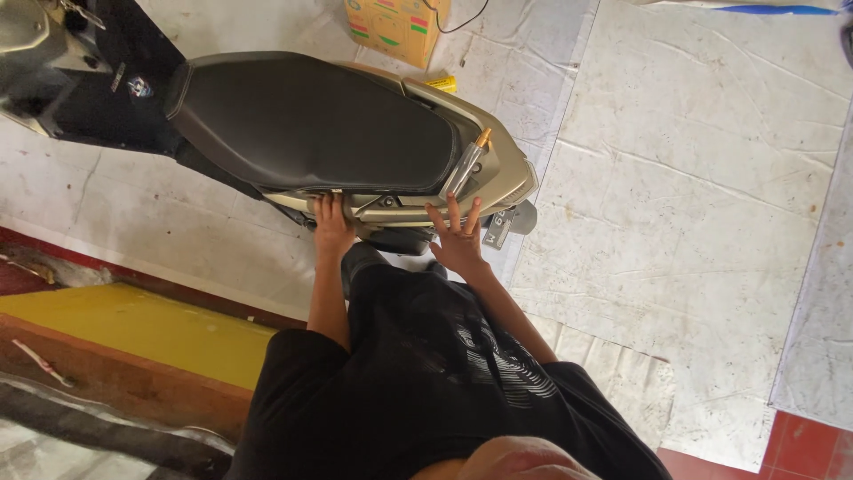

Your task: The person adjusts the seat of a beige motorcycle, pressing down on the edges and sides to ensure it is properly aligned and secured. The camera angle shifts frequently, showing the person's torso and the surrounding garage environment.

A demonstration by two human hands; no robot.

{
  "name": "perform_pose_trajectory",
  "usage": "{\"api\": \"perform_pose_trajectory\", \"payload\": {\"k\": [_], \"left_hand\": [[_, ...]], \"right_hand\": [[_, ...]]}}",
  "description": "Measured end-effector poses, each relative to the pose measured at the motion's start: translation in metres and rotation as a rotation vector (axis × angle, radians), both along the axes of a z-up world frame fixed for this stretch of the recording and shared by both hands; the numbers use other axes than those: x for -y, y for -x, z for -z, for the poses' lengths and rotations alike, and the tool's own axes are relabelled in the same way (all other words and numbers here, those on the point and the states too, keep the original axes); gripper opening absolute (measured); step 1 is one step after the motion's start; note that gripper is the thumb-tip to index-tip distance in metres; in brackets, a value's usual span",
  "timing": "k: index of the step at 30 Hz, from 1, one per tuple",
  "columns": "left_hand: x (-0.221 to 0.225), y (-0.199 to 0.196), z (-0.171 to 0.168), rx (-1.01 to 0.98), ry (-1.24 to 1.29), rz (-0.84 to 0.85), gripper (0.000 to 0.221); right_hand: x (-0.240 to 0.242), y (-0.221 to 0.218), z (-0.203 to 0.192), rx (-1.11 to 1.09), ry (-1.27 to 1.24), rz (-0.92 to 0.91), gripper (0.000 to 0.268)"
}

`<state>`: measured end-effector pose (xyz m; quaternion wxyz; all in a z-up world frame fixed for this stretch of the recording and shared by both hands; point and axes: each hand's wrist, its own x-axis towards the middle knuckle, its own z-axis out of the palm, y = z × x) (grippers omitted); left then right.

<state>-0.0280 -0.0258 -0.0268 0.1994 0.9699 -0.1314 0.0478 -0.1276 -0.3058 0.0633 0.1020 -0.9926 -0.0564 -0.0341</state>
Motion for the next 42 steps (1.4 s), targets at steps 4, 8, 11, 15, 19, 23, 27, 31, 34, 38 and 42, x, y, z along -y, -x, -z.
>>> {"api": "perform_pose_trajectory", "payload": {"k": [4, 8, 11, 15, 19, 23, 27, 31, 34, 38, 42], "left_hand": [[-0.002, -0.008, -0.022, -0.216, 0.058, -0.24, 0.059], [0.011, 0.008, -0.013, -0.209, -0.044, -0.124, 0.073], [0.032, 0.025, -0.021, -0.094, 0.024, -0.001, 0.071], [0.037, 0.028, -0.02, -0.045, 0.138, -0.065, 0.065], [0.017, 0.007, -0.032, 0.029, 0.197, -0.003, 0.069], [0.008, 0.002, -0.031, -0.178, 0.228, -0.066, 0.077], [0.024, 0.013, -0.013, -0.159, 0.082, -0.071, 0.087], [0.052, 0.037, -0.023, 0.034, 0.267, 0.031, 0.092], [0.051, 0.028, -0.023, 0.021, 0.399, -0.075, 0.09], [0.014, 0.01, -0.009, -0.087, 0.205, -0.083, 0.089], [-0.023, -0.008, 0.001, -0.14, 0.154, -0.217, 0.091]], "right_hand": [[0.003, -0.001, 0.004, -0.072, 0.009, -0.012, 0.096], [-0.001, -0.001, -0.006, -0.137, 0.012, -0.004, 0.094], [0.0, -0.003, -0.007, -0.156, 0.011, 0.002, 0.091], [0.001, -0.001, 0.0, -0.143, 0.001, 0.007, 0.09], [0.003, -0.005, -0.004, -0.191, 0.028, -0.018, 0.091], [0.005, -0.001, -0.001, -0.164, 0.029, -0.027, 0.091], [0.004, -0.003, -0.009, -0.19, 0.027, -0.031, 0.092], [0.006, -0.003, -0.001, -0.122, 0.051, -0.042, 0.091], [0.004, -0.004, 0.0, -0.122, 0.025, -0.017, 0.089], [0.005, 0.0, 0.003, -0.083, -0.002, -0.025, 0.089], [0.006, -0.001, 0.001, -0.104, 0.002, -0.027, 0.089]]}}
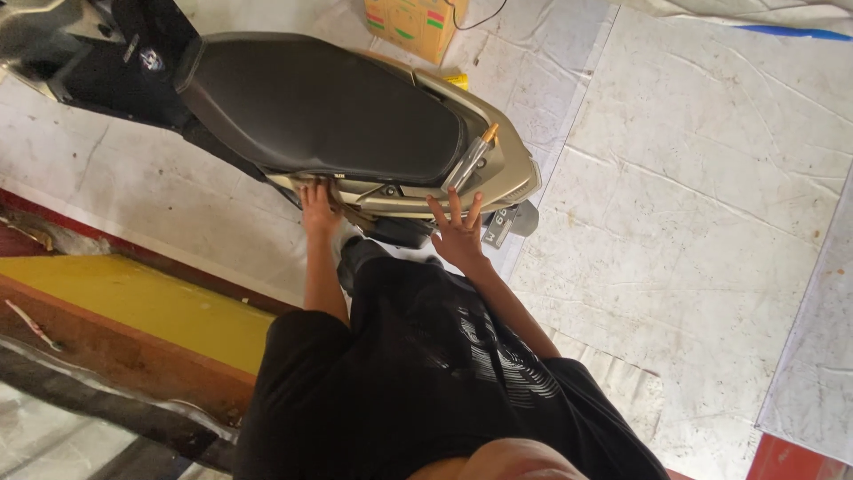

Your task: The person adjusts the seat of a beige motorcycle, pressing down on the edges and sides to ensure it is properly aligned and secured. The camera angle shifts frequently, showing the person's torso and the surrounding garage environment.

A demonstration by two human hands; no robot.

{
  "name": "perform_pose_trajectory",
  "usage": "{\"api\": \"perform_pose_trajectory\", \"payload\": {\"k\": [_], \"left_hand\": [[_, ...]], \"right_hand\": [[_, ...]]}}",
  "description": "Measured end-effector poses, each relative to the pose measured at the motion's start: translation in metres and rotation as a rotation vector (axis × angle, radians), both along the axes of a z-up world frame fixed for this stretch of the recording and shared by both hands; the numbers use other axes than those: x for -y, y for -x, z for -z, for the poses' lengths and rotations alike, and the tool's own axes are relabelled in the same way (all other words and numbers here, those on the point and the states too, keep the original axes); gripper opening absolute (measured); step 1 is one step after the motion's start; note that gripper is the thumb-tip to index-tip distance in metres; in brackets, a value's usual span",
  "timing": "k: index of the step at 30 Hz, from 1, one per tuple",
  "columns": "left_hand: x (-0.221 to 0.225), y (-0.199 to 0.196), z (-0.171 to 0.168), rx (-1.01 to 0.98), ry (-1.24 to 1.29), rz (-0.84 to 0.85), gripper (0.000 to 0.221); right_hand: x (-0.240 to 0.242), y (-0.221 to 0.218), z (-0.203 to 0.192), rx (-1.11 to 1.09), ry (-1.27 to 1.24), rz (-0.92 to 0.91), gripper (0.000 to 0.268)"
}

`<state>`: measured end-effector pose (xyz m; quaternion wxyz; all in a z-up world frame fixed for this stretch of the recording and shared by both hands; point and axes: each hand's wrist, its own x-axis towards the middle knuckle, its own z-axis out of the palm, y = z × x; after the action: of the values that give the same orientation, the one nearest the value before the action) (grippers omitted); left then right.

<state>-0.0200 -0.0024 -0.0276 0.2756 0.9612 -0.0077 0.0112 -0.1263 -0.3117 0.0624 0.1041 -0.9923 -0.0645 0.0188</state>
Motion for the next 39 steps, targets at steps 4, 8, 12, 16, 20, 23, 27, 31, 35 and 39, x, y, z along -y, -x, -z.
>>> {"api": "perform_pose_trajectory", "payload": {"k": [4, 8, 12, 16, 20, 23, 27, 31, 35, 39], "left_hand": [[0.011, 0.003, -0.005, -0.151, -0.045, -0.051, 0.086], [0.044, 0.028, -0.012, 0.035, -0.056, 0.221, 0.084], [0.062, 0.044, -0.013, 0.096, 0.128, 0.23, 0.09], [0.044, 0.018, -0.003, 0.055, 0.093, 0.094, 0.097], [0.025, 0.003, 0.0, -0.085, -0.022, 0.023, 0.102], [0.027, 0.012, 0.006, 0.001, -0.233, 0.122, 0.096], [0.059, 0.029, -0.033, -0.126, -0.017, 0.205, 0.09], [0.075, 0.035, -0.004, 0.008, 0.098, 0.126, 0.085], [0.067, 0.028, -0.023, -0.143, 0.023, 0.054, 0.088], [0.038, 0.007, 0.001, 0.025, -0.561, 0.145, 0.081]], "right_hand": [[0.002, 0.001, -0.001, 0.037, -0.023, -0.014, 0.09], [0.002, 0.002, 0.002, 0.077, -0.015, -0.015, 0.088], [0.0, 0.002, 0.002, 0.066, 0.005, 0.003, 0.087], [-0.003, 0.0, 0.005, 0.082, -0.01, -0.027, 0.087], [0.004, -0.001, 0.004, 0.086, 0.005, -0.023, 0.09], [0.003, 0.003, 0.004, 0.127, 0.008, -0.035, 0.091], [0.005, 0.0, 0.003, 0.109, 0.011, -0.051, 0.091], [0.003, -0.002, 0.003, 0.036, 0.002, -0.036, 0.09], [0.004, 0.0, 0.014, 0.069, 0.061, -0.023, 0.09], [0.006, -0.001, 0.011, 0.169, 0.079, -0.06, 0.095]]}}
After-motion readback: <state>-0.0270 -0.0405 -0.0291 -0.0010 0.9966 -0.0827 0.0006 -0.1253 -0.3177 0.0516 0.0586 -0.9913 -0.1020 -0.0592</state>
